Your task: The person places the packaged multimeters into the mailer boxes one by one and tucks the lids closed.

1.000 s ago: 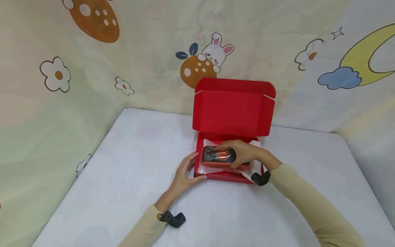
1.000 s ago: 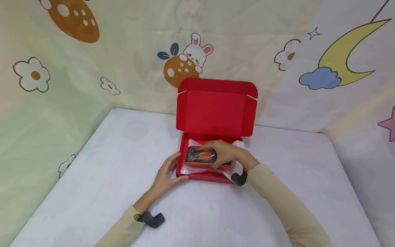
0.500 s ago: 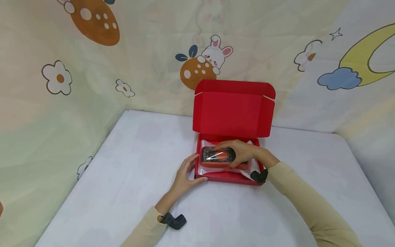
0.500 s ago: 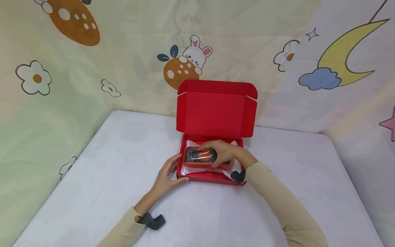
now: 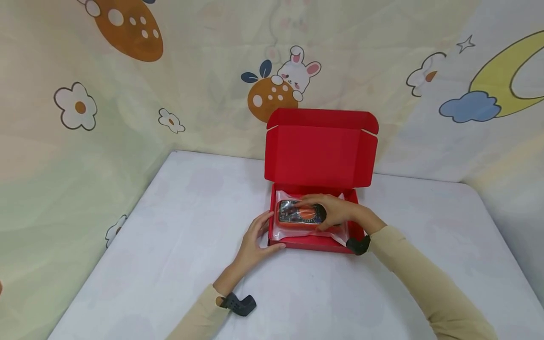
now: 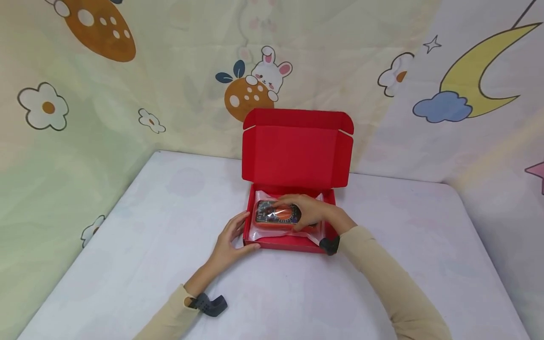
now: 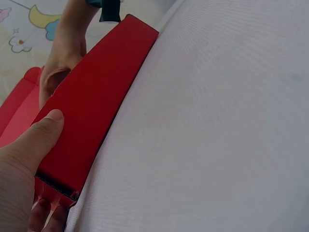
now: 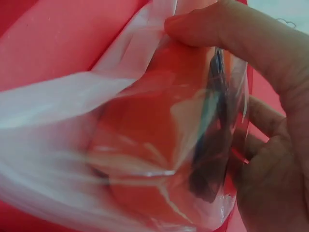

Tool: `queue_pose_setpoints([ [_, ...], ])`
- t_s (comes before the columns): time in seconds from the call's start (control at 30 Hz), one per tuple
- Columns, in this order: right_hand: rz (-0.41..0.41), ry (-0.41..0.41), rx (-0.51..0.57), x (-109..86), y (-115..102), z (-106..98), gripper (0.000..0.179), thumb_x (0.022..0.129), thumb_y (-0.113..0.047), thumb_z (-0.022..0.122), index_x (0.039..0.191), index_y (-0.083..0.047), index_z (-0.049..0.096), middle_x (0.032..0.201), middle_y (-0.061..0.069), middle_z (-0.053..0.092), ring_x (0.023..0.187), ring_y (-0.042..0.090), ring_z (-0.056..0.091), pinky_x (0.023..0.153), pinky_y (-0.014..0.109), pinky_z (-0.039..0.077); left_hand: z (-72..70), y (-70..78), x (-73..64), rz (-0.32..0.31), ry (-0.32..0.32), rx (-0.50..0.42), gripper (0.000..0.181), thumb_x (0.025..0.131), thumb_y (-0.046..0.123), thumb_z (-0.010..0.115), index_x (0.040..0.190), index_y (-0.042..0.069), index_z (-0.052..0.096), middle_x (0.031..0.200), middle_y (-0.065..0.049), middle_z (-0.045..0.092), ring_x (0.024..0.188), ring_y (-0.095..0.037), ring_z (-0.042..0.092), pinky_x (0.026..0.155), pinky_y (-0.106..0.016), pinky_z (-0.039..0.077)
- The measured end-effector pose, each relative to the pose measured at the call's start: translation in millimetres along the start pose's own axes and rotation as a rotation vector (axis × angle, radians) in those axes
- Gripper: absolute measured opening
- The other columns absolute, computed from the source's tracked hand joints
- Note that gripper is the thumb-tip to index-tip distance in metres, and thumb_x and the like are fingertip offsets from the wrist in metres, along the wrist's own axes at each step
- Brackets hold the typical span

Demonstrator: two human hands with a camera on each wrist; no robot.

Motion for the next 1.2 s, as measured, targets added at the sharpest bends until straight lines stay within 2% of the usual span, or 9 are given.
queue_pose_setpoints([
  [0.17, 0.055, -0.002, -0.01, -2.1, -1, 2, 0.082, 0.074, -0.011, 0.083, 0.146, -0.019, 0.045, 0.155, 0.018, 0.03, 0.14, 0.041, 0.026, 0.093, 0.051, 0.053, 0.2, -2.2, 2.0, -0.006, -0.008, 0.008, 0.078, 0.077, 0.003, 0.081, 0.144, -0.005, 0.039, 0.149, -0.025, 0.038, 0.134, -0.039, 0.043, 0.103, -0.051, 0.043],
  [0.43, 0.084, 0.022, -0.093, -4.1, -4, 5, 0.082, 0.074, -0.017, 0.083, 0.146, -0.019, 0.045, 0.157, 0.017, 0.025, 0.144, 0.044, 0.015, 0.099, 0.065, 0.041, 5.2, -34.4, 2.6, -0.008, 0.011, 0.012, 0.085, 0.074, 0.004, 0.084, 0.147, 0.005, 0.039, 0.151, -0.017, 0.037, 0.136, -0.034, 0.043, 0.104, -0.048, 0.044],
  [0.63, 0.117, 0.02, -0.16, -8.2, -8, 6, 0.084, 0.073, -0.018, 0.084, 0.147, -0.02, 0.043, 0.157, 0.018, 0.023, 0.144, 0.045, 0.012, 0.099, 0.066, 0.041, 5.9, -37.4, 1.9, 0.007, -0.008, -0.001, 0.084, 0.077, 0.015, 0.084, 0.148, 0.013, 0.038, 0.152, -0.009, 0.037, 0.137, -0.028, 0.043, 0.105, -0.044, 0.044],
  [0.7, 0.118, 0.012, -0.176, -10.8, -9, 6, 0.086, 0.074, -0.02, 0.084, 0.148, -0.02, 0.042, 0.157, 0.018, 0.023, 0.144, 0.045, 0.013, 0.1, 0.066, 0.04, 5.8, -36.6, 1.8, -0.006, -0.027, 0.005, 0.085, 0.078, 0.018, 0.083, 0.149, 0.015, 0.036, 0.153, -0.007, 0.035, 0.138, -0.027, 0.04, 0.106, -0.043, 0.043],
  [0.8, 0.114, 0.025, -0.137, -16.2, -10, 5, 0.085, 0.076, -0.022, 0.083, 0.149, -0.018, 0.039, 0.157, 0.019, 0.021, 0.143, 0.045, 0.012, 0.1, 0.065, 0.041, 5.0, -33.4, 2.5, -0.047, -0.06, 0.012, 0.092, 0.079, 0.023, 0.082, 0.153, 0.016, 0.027, 0.155, -0.005, 0.031, 0.141, -0.025, 0.036, 0.107, -0.041, 0.042],
  [0.87, 0.112, 0.07, -0.073, -20.0, -9, 4, 0.083, 0.077, -0.023, 0.082, 0.149, -0.017, 0.04, 0.157, 0.018, 0.022, 0.144, 0.044, 0.013, 0.1, 0.065, 0.041, 3.5, -30.6, 4.0, -0.075, -0.061, -0.003, 0.097, 0.08, 0.025, 0.081, 0.155, 0.016, 0.02, 0.154, -0.006, 0.032, 0.141, -0.025, 0.035, 0.107, -0.042, 0.043],
  [0.97, 0.093, 0.167, 0.01, -28.2, -6, 1, 0.077, 0.078, -0.022, 0.081, 0.146, -0.016, 0.045, 0.157, 0.017, 0.024, 0.144, 0.042, 0.013, 0.097, 0.063, 0.045, 2.2, -26.7, 9.0, -0.091, -0.022, -0.038, 0.099, 0.082, 0.023, 0.078, 0.155, 0.013, 0.014, 0.151, -0.011, 0.036, 0.139, -0.029, 0.039, 0.105, -0.047, 0.044],
  [1.07, 0.031, 0.259, 0.036, -36.3, -3, -2, 0.069, 0.081, -0.02, 0.079, 0.143, -0.013, 0.049, 0.156, 0.017, 0.026, 0.144, 0.041, 0.013, 0.096, 0.061, 0.047, 1.2, -25.2, 15.9, -0.097, 0.039, -0.041, 0.095, 0.083, 0.02, 0.075, 0.155, 0.01, 0.014, 0.148, -0.016, 0.04, 0.137, -0.033, 0.04, 0.106, -0.052, 0.042],
  [1.2, -0.045, 0.407, 0.044, -49.3, 1, -10, 0.059, 0.084, -0.012, 0.074, 0.139, -0.008, 0.053, 0.157, 0.018, 0.024, 0.145, 0.041, 0.011, 0.096, 0.063, 0.046, 2.1, -21.6, 28.6, -0.104, 0.084, -0.063, 0.09, 0.085, 0.018, 0.073, 0.154, 0.012, 0.015, 0.15, -0.02, 0.034, 0.14, -0.036, 0.034, 0.109, -0.053, 0.037],
])
Point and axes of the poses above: each hand's wrist, its own x-axis towards the middle knuckle, its own z-axis out of the palm, y = z × x, the point moved 1 cm from there along x, towards the middle knuckle
